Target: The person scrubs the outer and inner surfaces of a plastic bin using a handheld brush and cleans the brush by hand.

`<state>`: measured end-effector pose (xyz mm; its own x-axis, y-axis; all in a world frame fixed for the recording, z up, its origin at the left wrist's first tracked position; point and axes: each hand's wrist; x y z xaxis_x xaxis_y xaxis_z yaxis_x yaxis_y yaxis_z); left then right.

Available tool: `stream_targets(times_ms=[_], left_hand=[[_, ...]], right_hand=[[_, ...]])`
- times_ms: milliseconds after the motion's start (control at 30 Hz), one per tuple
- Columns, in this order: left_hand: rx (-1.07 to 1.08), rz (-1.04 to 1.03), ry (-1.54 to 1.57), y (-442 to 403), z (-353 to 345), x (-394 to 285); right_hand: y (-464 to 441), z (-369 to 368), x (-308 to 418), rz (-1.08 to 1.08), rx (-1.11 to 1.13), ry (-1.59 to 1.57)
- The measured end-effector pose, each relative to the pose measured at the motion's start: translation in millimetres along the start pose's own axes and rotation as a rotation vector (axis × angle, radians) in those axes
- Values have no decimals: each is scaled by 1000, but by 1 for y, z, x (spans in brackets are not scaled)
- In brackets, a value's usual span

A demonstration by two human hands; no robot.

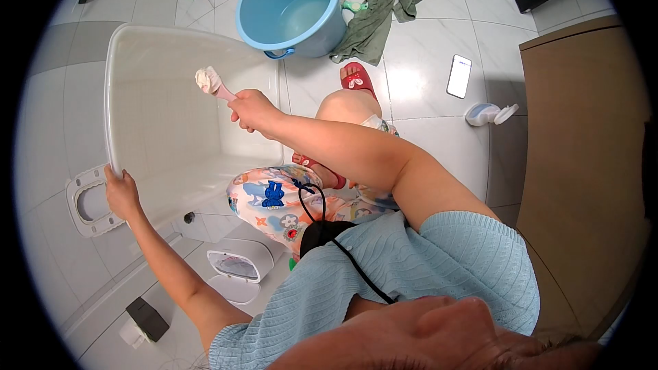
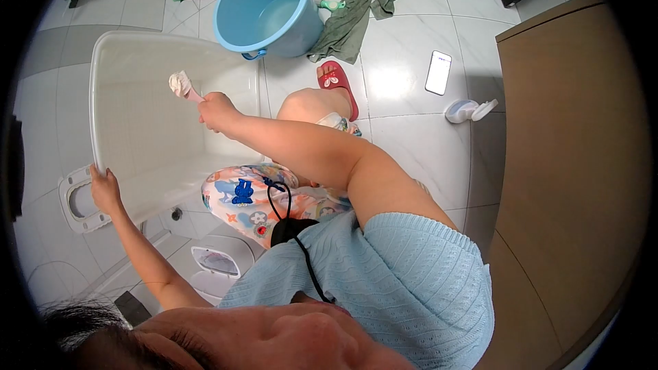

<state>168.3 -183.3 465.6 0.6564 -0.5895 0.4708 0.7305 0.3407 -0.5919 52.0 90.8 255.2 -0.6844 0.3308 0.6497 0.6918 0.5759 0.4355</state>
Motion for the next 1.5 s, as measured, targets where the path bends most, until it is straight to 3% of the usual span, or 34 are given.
stream_targets(times_ms=[1500], left_hand=[[23,23,9,-1,-1,0]], right_hand=[[2,1,3,9,-7,-17]])
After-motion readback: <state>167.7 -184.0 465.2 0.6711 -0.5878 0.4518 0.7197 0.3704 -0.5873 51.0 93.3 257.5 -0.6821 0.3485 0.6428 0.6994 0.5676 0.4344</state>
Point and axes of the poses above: each hand's wrist, its own y-axis away from the middle knuckle, its own z-axis out of the back of the hand, x = y × z, and after that the axes turned 10 degrees about -x, right-handed
